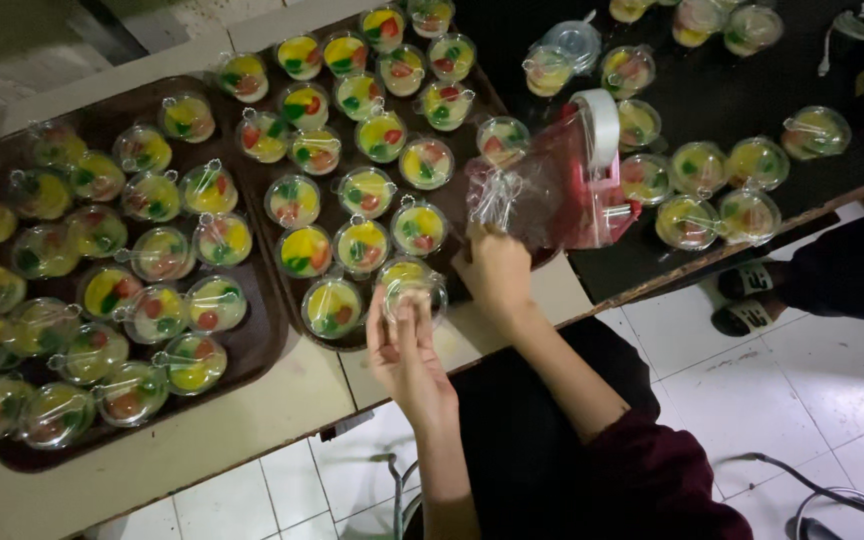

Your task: The person organizes and packages small plastic containers of multi-colored pudding on trays, using a tape dispenser to seal bags containing multiple pudding cups.

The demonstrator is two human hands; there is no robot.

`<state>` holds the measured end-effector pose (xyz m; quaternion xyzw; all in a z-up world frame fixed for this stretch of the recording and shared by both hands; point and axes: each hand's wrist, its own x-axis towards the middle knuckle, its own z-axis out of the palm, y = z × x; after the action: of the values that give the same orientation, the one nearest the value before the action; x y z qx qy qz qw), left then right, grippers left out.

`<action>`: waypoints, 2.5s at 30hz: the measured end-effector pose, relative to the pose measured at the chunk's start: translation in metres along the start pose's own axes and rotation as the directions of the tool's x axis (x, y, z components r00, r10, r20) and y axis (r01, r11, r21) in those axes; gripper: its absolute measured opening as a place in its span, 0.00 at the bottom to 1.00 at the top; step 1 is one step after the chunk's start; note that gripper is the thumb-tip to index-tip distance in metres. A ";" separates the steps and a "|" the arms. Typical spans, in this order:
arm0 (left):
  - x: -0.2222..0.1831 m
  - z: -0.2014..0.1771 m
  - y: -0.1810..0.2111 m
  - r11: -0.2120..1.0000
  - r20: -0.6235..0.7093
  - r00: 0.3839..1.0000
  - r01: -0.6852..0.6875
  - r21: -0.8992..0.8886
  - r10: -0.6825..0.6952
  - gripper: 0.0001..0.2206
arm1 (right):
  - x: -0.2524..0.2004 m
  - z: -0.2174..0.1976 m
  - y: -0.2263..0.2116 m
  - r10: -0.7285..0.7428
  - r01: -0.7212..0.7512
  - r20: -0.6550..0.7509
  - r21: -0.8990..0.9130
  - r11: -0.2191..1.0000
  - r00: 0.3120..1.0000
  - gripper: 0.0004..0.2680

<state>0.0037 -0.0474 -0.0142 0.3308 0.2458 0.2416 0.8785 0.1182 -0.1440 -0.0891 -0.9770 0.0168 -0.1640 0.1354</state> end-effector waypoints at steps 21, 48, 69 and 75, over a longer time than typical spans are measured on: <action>-0.009 0.005 -0.007 0.985 0.252 0.966 -0.095 0.142 0.057 0.23 | -0.053 -0.110 -0.015 -0.536 0.697 -0.465 0.317 0.643 0.705 0.04; -0.008 -0.003 -0.023 0.994 0.094 0.991 0.090 0.065 -0.096 0.11 | 0.019 -0.104 0.112 0.587 -0.252 0.110 0.954 0.165 0.802 0.08; -0.001 -0.015 -0.043 0.997 0.139 0.988 0.070 -0.037 -0.064 0.10 | -0.062 -0.107 0.079 0.634 -0.049 -0.193 0.938 0.343 0.749 0.09; 0.001 -0.017 -0.040 0.986 0.045 0.986 0.154 0.064 -0.157 0.10 | -0.078 -0.132 0.034 0.004 -0.006 0.006 0.998 0.056 1.000 0.04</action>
<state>0.0046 -0.0660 -0.0539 0.3429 0.2559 0.1562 0.8903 0.0019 -0.2052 -0.0027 -0.6168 -0.0974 -0.1294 0.7703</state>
